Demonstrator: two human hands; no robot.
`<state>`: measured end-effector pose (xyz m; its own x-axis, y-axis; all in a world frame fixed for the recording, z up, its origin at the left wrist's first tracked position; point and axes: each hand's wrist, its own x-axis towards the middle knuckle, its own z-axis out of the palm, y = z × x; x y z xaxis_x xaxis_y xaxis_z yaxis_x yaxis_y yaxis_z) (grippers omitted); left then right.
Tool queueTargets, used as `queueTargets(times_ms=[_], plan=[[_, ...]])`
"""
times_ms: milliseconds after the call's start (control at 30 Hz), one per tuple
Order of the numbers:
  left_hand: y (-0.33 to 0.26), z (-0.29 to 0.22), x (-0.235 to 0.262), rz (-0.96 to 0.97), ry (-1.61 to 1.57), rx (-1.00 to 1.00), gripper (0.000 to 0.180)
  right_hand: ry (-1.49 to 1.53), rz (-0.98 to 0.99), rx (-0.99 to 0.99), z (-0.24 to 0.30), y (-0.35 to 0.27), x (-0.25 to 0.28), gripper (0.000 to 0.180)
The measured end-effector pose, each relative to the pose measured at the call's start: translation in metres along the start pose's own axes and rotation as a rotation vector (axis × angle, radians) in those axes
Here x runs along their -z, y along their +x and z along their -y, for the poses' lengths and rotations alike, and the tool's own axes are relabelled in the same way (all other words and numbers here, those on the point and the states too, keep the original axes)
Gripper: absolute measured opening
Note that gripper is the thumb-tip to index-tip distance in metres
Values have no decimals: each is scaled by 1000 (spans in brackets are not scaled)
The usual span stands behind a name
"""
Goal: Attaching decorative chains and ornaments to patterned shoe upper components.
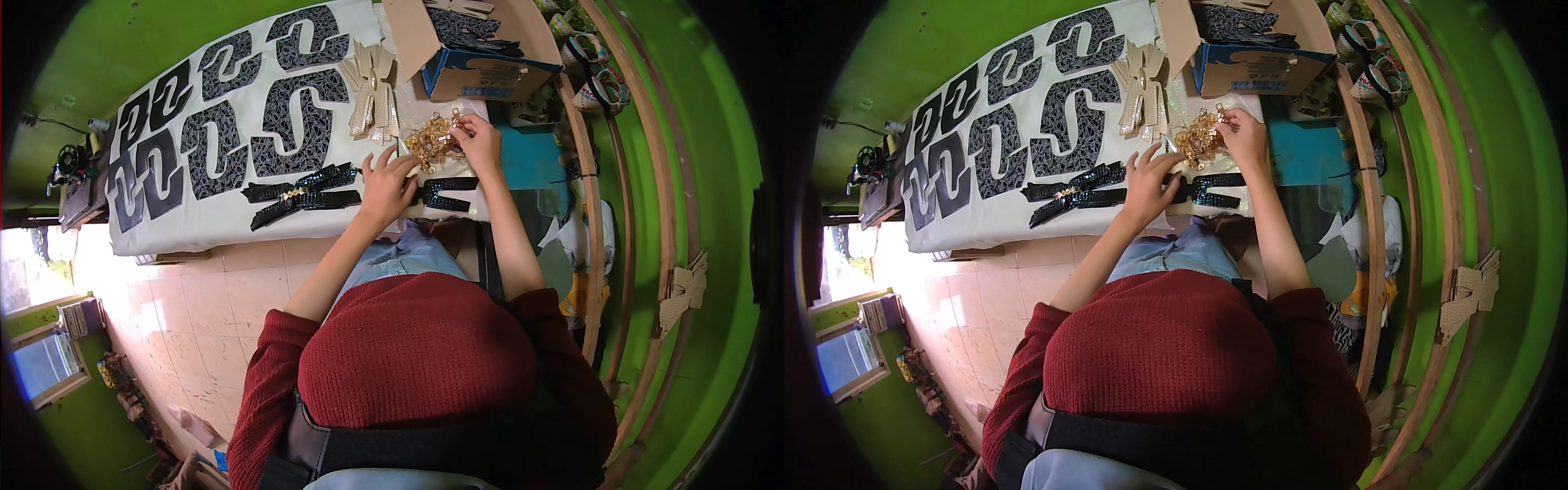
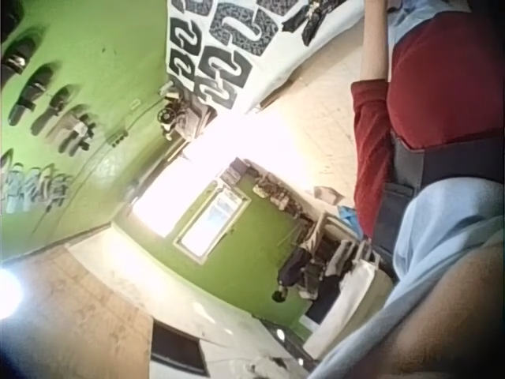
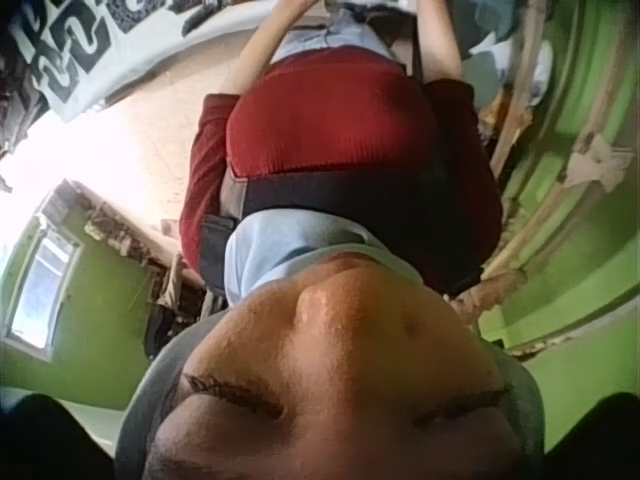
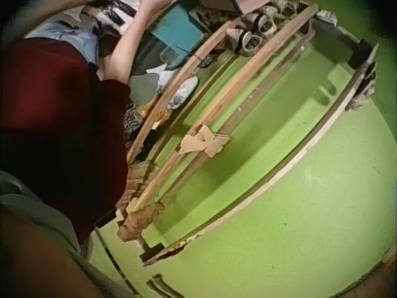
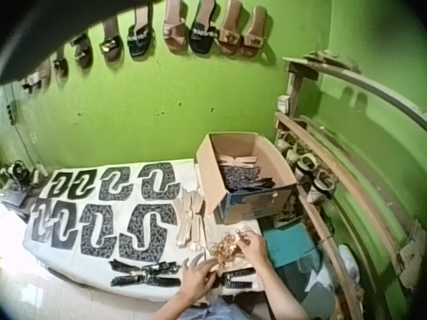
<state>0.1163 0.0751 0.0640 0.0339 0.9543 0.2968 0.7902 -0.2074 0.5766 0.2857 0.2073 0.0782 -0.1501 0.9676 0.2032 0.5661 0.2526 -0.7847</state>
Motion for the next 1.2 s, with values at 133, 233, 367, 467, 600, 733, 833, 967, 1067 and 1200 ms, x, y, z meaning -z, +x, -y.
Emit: queueTargets(times_ms=[133,233,367,467,600,733,833,967,1067,1200], plan=[[34,-10,-9,72,121,-102,52,137,42,-37,-1,-2,1,19],[44,-14,-26,177,236,-135,60,283,105,-8,-17,-1,-2,14],[51,-17,-39,176,282,-174,55,577,33,-50,-30,-1,2,13],[55,-20,-42,184,297,-142,53,857,23,-242,-24,-6,10,16],[59,-21,-45,223,320,-99,52,862,-104,-361,-18,-4,23,23],[65,-26,-45,283,332,-93,53,737,-147,-224,-26,-1,29,24],[69,-25,-47,335,260,-64,54,736,-107,-256,-27,-5,37,22],[76,0,-50,314,-87,0,47,733,14,-246,-21,-20,45,20],[76,18,-37,41,-533,-39,26,742,98,-276,-18,-39,51,18],[48,15,7,-24,-726,107,21,696,259,-380,-20,-75,53,19]])
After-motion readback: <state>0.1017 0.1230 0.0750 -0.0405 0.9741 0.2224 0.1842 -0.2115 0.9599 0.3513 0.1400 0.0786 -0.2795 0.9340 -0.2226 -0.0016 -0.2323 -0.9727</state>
